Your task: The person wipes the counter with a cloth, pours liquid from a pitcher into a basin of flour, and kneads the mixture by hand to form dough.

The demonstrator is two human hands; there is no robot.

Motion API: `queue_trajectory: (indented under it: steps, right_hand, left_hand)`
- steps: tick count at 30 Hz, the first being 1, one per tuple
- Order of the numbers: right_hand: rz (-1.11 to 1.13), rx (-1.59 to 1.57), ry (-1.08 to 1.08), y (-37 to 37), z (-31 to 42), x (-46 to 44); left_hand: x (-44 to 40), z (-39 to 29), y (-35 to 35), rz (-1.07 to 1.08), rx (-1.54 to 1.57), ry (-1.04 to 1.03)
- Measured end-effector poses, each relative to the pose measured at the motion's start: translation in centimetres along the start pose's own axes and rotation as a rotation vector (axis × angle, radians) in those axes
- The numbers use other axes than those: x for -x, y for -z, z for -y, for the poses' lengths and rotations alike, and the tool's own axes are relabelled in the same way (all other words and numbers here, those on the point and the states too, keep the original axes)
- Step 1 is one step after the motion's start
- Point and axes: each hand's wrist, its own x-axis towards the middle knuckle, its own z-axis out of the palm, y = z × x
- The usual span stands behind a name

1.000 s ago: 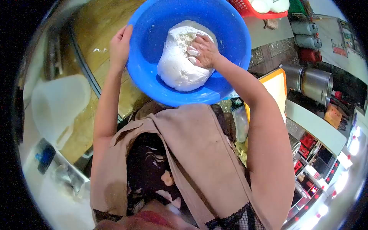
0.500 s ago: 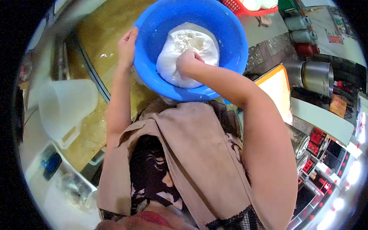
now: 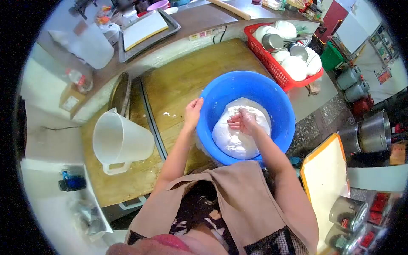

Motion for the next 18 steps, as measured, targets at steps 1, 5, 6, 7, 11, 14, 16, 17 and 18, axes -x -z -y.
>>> queue_trajectory:
  steps: [1,5,6,7,11,14,16,17,18]
  right_hand:
    - [0.016,-0.001,0.010,-1.1,0.3,0.2]
    - [-0.034,0.754,0.133,-6.1,3.4,5.1]
    - [0.082,0.695,0.253,-6.1,3.9,6.6]
    - [0.201,0.631,0.369,-5.6,4.4,7.2]
    - [-0.282,0.600,0.531,0.5,2.8,6.6]
    - [-0.835,1.110,1.199,1.6,1.8,10.6]
    - [-1.245,1.183,1.246,1.9,1.8,14.5]
    - [-1.451,1.310,1.105,2.4,1.5,15.8]
    - [-1.490,1.314,0.930,4.8,0.6,16.0]
  left_hand:
    - [0.2,-0.5,-0.1,-0.008,-0.004,0.039]
    - [-0.3,0.7,0.3,0.015,-0.044,-0.008]
    - [-0.4,0.9,0.2,0.009,-0.049,-0.016]
    - [-0.4,1.0,0.1,0.013,0.008,-0.014]
    - [-0.4,1.3,0.0,0.007,0.106,0.005]
    - [-0.4,1.6,0.1,0.020,0.107,-0.036]
    - [0.0,1.4,0.0,0.010,0.104,-0.007]
    - [0.2,1.1,0.0,-0.008,0.107,0.011]
    - [0.3,0.7,0.0,0.008,0.098,0.017]
